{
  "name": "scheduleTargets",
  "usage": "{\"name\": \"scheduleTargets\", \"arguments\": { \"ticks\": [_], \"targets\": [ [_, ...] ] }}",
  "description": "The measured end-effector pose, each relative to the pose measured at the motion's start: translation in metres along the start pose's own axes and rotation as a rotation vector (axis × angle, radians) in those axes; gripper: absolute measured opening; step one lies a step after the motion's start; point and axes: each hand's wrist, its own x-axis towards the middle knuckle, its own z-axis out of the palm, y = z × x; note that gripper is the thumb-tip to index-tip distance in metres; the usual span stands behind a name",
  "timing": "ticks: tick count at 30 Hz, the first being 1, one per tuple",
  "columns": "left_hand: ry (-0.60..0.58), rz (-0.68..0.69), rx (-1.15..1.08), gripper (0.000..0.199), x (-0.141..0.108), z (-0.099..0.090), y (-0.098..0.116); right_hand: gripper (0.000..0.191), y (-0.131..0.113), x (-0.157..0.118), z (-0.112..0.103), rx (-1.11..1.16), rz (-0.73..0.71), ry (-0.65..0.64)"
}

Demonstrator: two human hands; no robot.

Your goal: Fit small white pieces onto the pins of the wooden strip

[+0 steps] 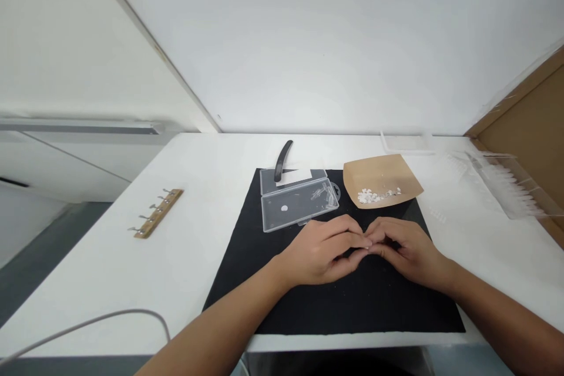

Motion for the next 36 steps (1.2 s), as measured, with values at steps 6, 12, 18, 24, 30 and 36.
{"name": "scheduleTargets", "arguments": {
  "ticks": [6,12,18,24,30,36],
  "targets": [
    [-0.041,-0.085,-0.084,0.018,-0.0010,-0.0011,-0.0029,0.011,0.0008,-0.0002,-0.0023,0.037,0.036,0.013],
    [-0.021,-0.186,-0.212,0.017,-0.0019,0.0007,-0.0058,0.012,0.0016,0.0004,-0.0024,0.059,0.060,0.041],
    [-0.023,-0.218,-0.334,0.013,0.0009,-0.0033,-0.0027,0.012,-0.0019,-0.0024,-0.0010,0.198,0.146,0.035],
    [-0.055,-0.354,-0.543,0.015,0.0012,-0.0061,0.0003,0.010,-0.0017,-0.0054,0.0002,0.291,0.179,0.029],
    [-0.046,-0.374,-0.543,0.013,0.0028,-0.0050,0.0011,0.008,-0.0002,-0.0056,0.0013,0.295,0.163,0.024],
    [-0.069,-0.422,-0.501,0.016,0.0028,-0.0030,0.0006,0.007,0.0009,-0.0054,0.0027,0.290,0.159,0.031]
  ]
}}
